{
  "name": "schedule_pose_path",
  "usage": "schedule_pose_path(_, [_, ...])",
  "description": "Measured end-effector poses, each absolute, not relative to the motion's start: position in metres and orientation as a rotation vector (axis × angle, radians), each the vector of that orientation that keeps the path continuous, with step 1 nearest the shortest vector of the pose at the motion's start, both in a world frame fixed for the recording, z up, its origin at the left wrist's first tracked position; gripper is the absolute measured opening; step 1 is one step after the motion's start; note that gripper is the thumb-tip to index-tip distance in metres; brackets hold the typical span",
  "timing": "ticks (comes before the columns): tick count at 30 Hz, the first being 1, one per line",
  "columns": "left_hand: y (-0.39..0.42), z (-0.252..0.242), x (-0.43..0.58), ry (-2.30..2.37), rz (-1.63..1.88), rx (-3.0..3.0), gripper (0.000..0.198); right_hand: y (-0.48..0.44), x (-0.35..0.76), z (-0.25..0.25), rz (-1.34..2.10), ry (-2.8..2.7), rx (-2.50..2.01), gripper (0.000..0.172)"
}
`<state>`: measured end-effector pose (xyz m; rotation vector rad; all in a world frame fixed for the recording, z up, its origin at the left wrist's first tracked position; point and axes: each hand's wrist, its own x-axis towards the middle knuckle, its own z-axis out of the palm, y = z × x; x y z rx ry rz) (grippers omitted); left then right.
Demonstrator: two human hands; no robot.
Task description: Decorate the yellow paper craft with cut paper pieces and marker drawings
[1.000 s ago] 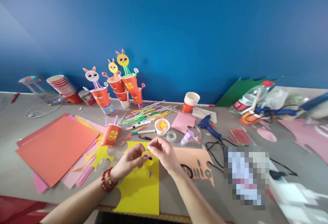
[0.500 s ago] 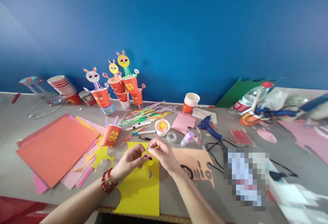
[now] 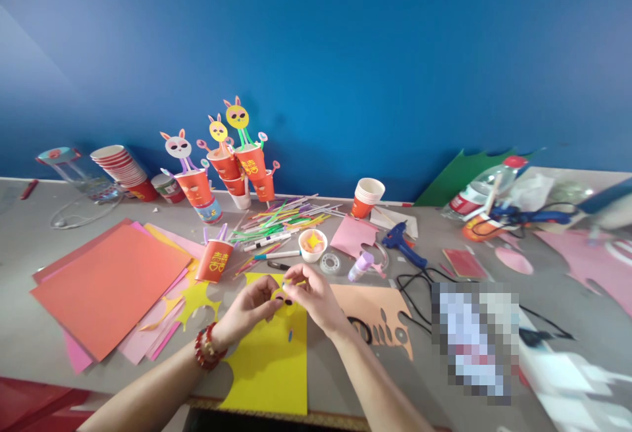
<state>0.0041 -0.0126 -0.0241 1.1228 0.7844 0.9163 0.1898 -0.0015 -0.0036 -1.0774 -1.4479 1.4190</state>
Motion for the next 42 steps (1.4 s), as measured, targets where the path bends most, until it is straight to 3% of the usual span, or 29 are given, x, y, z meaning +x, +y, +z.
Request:
schedule_pose_path(4, [-0.007, -0.025, -0.006, 0.858, 1.105, 1.066, 0.035, 0.002, 0.202, -0.003, 1.351, -1.587, -1.187, 0.016])
schedule_pose_path(6, [-0.004, -0.026, -0.011, 0.877, 1.231, 1.042, 0.031, 0.000, 0.206, -0.002, 1.300, -1.893, -1.233, 0.010])
schedule_pose_path(8, [-0.001, -0.026, -0.013, 0.878, 1.312, 1.025, 0.028, -0.004, 0.207, -0.001, 1.194, -2.260, -1.191, 0.016])
schedule_pose_path(11, [0.001, -0.025, -0.013, 0.865, 1.335, 1.017, 0.028, -0.014, 0.201, 0.003, 0.984, -2.614, -1.163, 0.024])
schedule_pose_path(16, [-0.001, -0.026, -0.009, 0.868, 1.281, 1.012, 0.029, -0.022, 0.194, 0.008, 0.839, -2.792, -1.243, 0.021])
schedule_pose_path(34, [-0.003, -0.027, -0.009, 0.898, 1.219, 1.028, 0.033, -0.019, 0.199, 0.005, 0.917, -2.696, -1.236, 0.019])
schedule_pose_path(39, [-0.003, -0.027, -0.010, 0.889, 1.225, 1.017, 0.032, -0.011, 0.203, 0.004, 1.028, -2.396, -1.235, 0.031])
schedule_pose_path(42, [-0.004, -0.026, -0.010, 0.886, 1.225, 1.004, 0.032, -0.002, 0.206, -0.003, 1.034, -1.997, -1.285, 0.017])
